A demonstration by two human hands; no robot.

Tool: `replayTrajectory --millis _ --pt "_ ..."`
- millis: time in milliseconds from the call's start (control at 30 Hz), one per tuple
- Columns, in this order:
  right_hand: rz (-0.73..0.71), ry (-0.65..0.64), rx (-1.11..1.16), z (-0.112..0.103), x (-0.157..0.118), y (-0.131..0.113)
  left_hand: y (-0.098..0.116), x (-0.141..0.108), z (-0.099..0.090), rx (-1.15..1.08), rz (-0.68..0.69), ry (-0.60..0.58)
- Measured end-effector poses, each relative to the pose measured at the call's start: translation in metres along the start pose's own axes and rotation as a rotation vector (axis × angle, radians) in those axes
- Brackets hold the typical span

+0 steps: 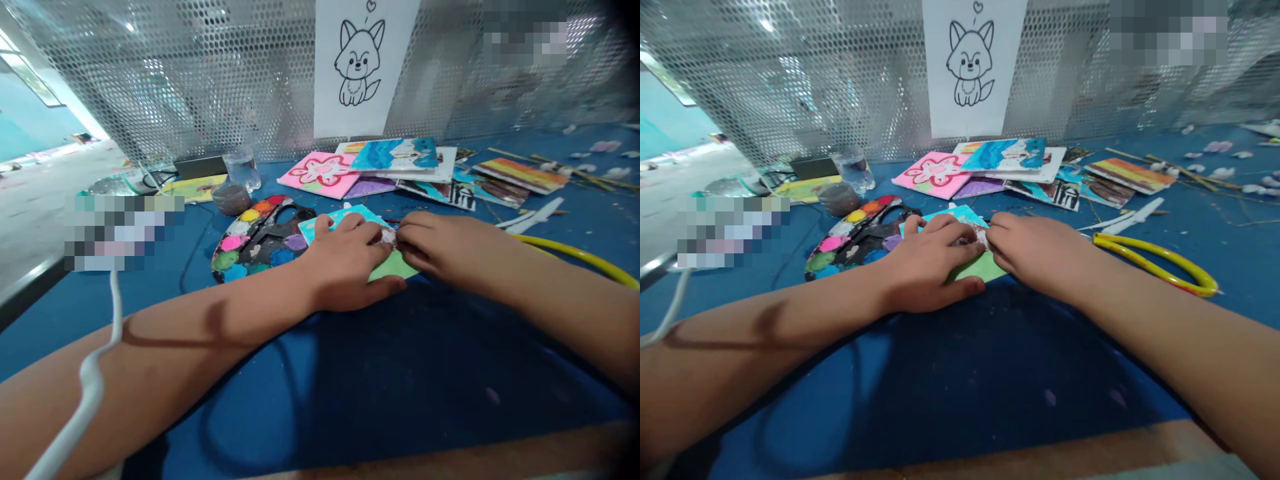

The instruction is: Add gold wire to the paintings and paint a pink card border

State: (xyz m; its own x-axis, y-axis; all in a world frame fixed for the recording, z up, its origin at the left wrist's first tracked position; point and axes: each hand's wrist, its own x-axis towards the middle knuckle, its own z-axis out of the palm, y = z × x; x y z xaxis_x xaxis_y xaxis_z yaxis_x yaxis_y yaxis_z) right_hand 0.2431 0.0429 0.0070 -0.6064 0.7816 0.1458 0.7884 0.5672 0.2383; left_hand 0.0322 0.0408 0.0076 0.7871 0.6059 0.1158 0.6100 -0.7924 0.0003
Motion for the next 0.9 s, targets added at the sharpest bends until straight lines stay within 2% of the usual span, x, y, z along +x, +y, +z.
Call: replayTrajectory --millis 100,300,567,700,900 --pt "0.034 -0.024 -0.043 -0.001 0.001 -0.004 -0.001 0.0 -0.001 -0.002 0.019 -0.027" --pt "0.187 -0.167 -0.097 -0.007 0.004 -0.019 -0.005 0.002 -0.001 -0.012 0.068 -0.045" --pt "0.242 -0.211 -0.102 -0.014 0.008 -0.024 -0.008 0.003 0.002 -0.036 0.076 -0.033" --pt "0.169 -0.203 -0.116 -0.017 0.008 -0.015 -0.008 0.002 0.002 -0.04 0.069 -0.017" --pt "-0.057 -0.106 -0.187 -0.014 0.007 -0.001 -0.007 0.0 0.004 -0.026 0.065 0.001"
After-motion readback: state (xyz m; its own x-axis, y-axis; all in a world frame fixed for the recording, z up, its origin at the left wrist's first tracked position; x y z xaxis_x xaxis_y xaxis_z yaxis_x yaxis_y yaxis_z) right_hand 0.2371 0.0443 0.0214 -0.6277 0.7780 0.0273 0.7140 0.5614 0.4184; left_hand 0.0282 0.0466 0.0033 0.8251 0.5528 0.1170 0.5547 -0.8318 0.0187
